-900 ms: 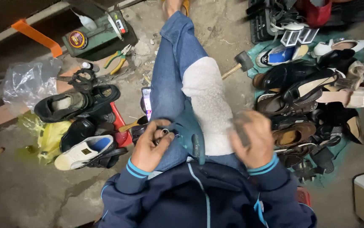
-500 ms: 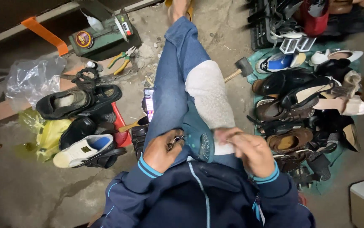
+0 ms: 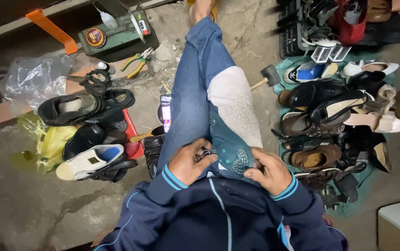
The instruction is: The person sits on the floor and sews the sole of a blue slipper using a needle and thread. They repeatedly push the needle through the sole and pull the thread to stitch the shoe while it rests on their lap.
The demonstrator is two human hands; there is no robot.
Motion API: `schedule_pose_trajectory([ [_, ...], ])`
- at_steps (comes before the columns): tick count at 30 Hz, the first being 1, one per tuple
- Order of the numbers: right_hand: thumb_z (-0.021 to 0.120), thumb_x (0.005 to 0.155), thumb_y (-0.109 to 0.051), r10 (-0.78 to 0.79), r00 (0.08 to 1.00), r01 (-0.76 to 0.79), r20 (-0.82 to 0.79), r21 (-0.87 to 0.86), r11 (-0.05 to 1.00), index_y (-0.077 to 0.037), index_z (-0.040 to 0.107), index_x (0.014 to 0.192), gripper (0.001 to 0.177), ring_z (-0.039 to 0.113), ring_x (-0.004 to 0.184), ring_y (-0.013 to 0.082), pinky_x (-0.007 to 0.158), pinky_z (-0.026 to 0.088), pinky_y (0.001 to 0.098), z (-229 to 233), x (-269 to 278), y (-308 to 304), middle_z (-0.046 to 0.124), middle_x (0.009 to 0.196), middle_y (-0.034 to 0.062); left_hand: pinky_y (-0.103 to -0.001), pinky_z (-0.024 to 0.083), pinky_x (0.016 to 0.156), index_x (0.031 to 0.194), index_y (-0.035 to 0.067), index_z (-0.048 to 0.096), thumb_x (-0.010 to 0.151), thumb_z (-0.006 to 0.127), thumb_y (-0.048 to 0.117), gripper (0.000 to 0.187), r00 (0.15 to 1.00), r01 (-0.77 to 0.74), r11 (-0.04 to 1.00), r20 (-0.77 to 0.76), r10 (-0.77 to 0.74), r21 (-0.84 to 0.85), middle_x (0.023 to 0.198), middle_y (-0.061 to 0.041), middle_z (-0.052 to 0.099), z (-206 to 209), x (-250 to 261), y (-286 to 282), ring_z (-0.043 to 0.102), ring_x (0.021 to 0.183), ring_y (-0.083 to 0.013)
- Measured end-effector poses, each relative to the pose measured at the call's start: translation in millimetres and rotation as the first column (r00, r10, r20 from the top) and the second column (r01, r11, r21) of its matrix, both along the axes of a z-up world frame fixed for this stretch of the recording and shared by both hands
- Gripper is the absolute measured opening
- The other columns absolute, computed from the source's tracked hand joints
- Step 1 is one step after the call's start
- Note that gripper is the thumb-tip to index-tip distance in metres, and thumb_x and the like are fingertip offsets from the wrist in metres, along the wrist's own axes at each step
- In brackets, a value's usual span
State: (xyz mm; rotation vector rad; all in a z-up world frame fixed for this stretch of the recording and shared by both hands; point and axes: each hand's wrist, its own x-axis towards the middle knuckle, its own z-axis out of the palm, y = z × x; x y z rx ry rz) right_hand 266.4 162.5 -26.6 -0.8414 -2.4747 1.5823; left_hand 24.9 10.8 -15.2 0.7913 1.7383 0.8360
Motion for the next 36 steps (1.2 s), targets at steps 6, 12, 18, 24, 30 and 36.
schedule_pose_trajectory([
  [6,0.065,0.093,-0.034,-0.097,0.993,0.086,-0.073,-0.143,0.986,-0.011,0.078,0.074,0.033,0.061,0.047,0.0198,0.049,0.053,0.0312,0,9,-7,0.07,0.055,0.0043,-0.048,0.059,0.06,0.108,0.006,0.068,0.09,0.077,0.029,0.03,0.999,0.052,0.997,-0.016,-0.051,0.052,0.073,-0.02,0.072,-9,5,9,0.073,0.07,-0.039],
  [12,0.048,0.102,-0.029,-0.162,0.986,0.153,-0.038,-0.18,0.972,-0.01,0.061,0.056,0.052,0.048,0.046,0.019,0.048,0.048,0.0335,39,-23,-13,0.055,0.045,0.0074,-0.054,0.06,0.069,0.118,0.012,0.068,0.087,0.079,0.031,0.037,0.998,-0.005,0.999,-0.07,0.008,0.046,0.086,-0.018,0.076,12,0,-1,0.075,0.083,-0.0427],
  [18,0.037,0.105,-0.027,-0.341,0.938,0.334,0.064,-0.432,0.838,-0.004,0.056,0.07,0.046,0.049,0.06,0.0165,0.063,0.044,0.0284,52,-24,-32,0.055,0.064,0.0058,-0.033,0.054,0.077,0.116,0.004,0.067,0.085,0.062,0.001,0.031,0.937,-0.032,0.974,-0.331,0.107,0.223,0.117,-0.008,0.065,54,-18,-25,0.068,0.084,-0.0257],
  [24,0.036,0.106,-0.035,-0.395,0.919,0.32,0.011,-0.607,0.728,0.005,0.072,0.083,0.058,0.047,0.055,0.0174,0.055,0.043,0.0275,60,-40,-38,0.056,0.06,0.0087,-0.035,0.049,0.049,0.123,0.014,0.072,0.09,0.065,0.013,0.034,0.892,0.112,0.983,-0.451,-0.034,0.147,0.09,-0.001,0.072,124,-22,-24,0.057,0.046,-0.0218],
  [30,0.035,0.106,-0.034,-0.381,0.925,0.307,0.011,-0.613,0.728,0.008,0.072,0.081,0.061,0.047,0.056,0.0163,0.056,0.041,0.027,68,-55,-44,0.057,0.058,0.0092,-0.039,0.05,0.039,0.121,0.02,0.075,0.084,0.068,0.019,0.037,0.685,0.297,0.949,-0.715,-0.139,0.1,0.09,-0.003,0.063,141,-6,-25,0.06,0.043,-0.029],
  [36,0.038,0.104,-0.029,-0.365,0.931,0.294,0.004,-0.599,0.745,0.007,0.071,0.08,0.054,0.048,0.056,0.0153,0.056,0.043,0.0273,70,-58,-49,0.059,0.06,0.0084,-0.034,0.048,0.038,0.129,0.01,0.071,0.083,0.062,0.013,0.047,0.505,0.388,0.921,-0.834,-0.222,-0.01,0.096,-0.009,0.062,121,7,-16,0.061,0.047,-0.0217],
])
